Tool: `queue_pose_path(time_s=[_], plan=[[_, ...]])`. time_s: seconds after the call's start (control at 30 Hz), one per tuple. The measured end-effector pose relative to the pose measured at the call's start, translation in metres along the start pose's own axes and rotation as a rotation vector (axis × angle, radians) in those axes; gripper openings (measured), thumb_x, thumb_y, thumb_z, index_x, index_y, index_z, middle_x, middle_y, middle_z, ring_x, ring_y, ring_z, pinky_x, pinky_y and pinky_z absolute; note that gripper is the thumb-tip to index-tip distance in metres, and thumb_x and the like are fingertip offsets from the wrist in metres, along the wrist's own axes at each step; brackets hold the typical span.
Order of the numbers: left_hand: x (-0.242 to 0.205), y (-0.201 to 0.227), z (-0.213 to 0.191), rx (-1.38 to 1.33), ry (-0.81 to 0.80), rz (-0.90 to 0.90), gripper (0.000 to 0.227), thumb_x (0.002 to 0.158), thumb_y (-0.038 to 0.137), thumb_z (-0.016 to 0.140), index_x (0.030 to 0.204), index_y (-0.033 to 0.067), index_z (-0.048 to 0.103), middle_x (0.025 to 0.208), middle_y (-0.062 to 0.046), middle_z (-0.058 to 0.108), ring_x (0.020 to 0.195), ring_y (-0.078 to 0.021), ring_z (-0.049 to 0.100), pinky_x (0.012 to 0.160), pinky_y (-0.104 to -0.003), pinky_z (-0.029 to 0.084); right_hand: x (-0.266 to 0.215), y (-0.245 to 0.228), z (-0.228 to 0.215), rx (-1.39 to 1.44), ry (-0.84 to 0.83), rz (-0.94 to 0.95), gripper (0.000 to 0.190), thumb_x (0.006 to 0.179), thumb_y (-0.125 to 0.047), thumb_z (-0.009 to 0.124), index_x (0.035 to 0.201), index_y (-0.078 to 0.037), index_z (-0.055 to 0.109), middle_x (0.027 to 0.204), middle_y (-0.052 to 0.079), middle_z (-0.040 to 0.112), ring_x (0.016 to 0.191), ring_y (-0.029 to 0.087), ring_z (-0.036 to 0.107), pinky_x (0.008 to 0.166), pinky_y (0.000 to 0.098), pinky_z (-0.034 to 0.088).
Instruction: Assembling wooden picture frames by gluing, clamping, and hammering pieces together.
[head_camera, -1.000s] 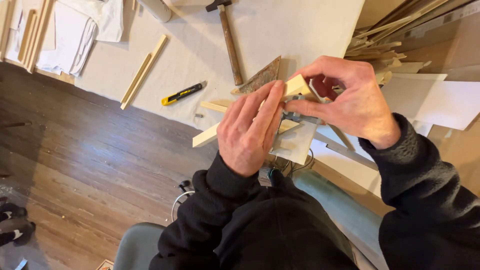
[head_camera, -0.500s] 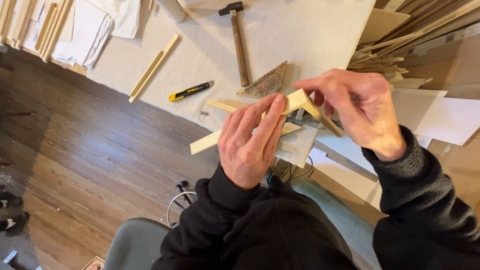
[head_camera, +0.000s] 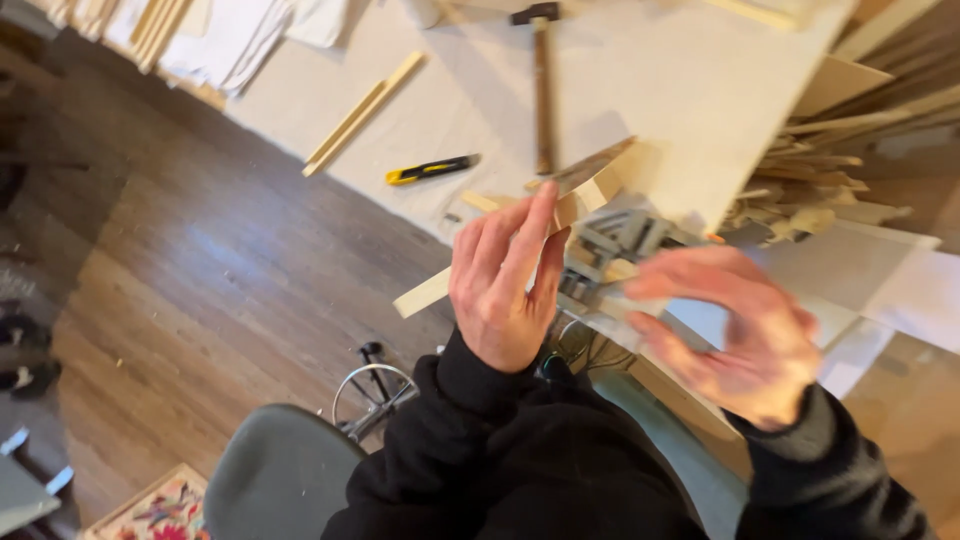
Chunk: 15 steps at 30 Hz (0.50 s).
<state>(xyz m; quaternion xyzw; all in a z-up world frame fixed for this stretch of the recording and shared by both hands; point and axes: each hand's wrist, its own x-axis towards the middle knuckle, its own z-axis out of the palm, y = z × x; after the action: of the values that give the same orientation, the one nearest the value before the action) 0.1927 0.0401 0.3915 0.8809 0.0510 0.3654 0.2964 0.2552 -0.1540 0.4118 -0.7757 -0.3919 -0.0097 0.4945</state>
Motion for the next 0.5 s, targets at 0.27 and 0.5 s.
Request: queue_pose_path(time_s=[0.27, 0.5], plan=[[-0.066, -0.199, -0.048, -0.227, 0.194, -0.472, 0.031, 0.1, -0.004, 0.07, 0.129, 0.0028, 0.066, 0.123, -0.009, 0.066, 0.098, -0.0136, 0.06, 0.085, -0.027, 0.053, 0.003, 0.03, 0.073, -0.044, 0.074, 0.093, 0.011, 0.091, 0.009, 0.075, 0.099, 0.003, 0.072, 0.091, 0.01, 0.073, 0.093, 0.022, 0.074, 0.086, 0.0309, 0.059], [-0.185, -0.417, -0.036, -0.401, 0.289, -0.743, 0.036, 0.1, -0.001, 0.07, 0.134, 0.001, 0.06, 0.119, -0.005, 0.065, 0.108, -0.014, 0.064, 0.089, -0.028, 0.055, 0.013, 0.035, 0.183, -0.011, 0.043, 0.175, 0.01, 0.091, -0.001, 0.08, 0.093, 0.001, 0.07, 0.089, 0.009, 0.071, 0.08, 0.018, 0.071, 0.08, 0.0299, 0.058]])
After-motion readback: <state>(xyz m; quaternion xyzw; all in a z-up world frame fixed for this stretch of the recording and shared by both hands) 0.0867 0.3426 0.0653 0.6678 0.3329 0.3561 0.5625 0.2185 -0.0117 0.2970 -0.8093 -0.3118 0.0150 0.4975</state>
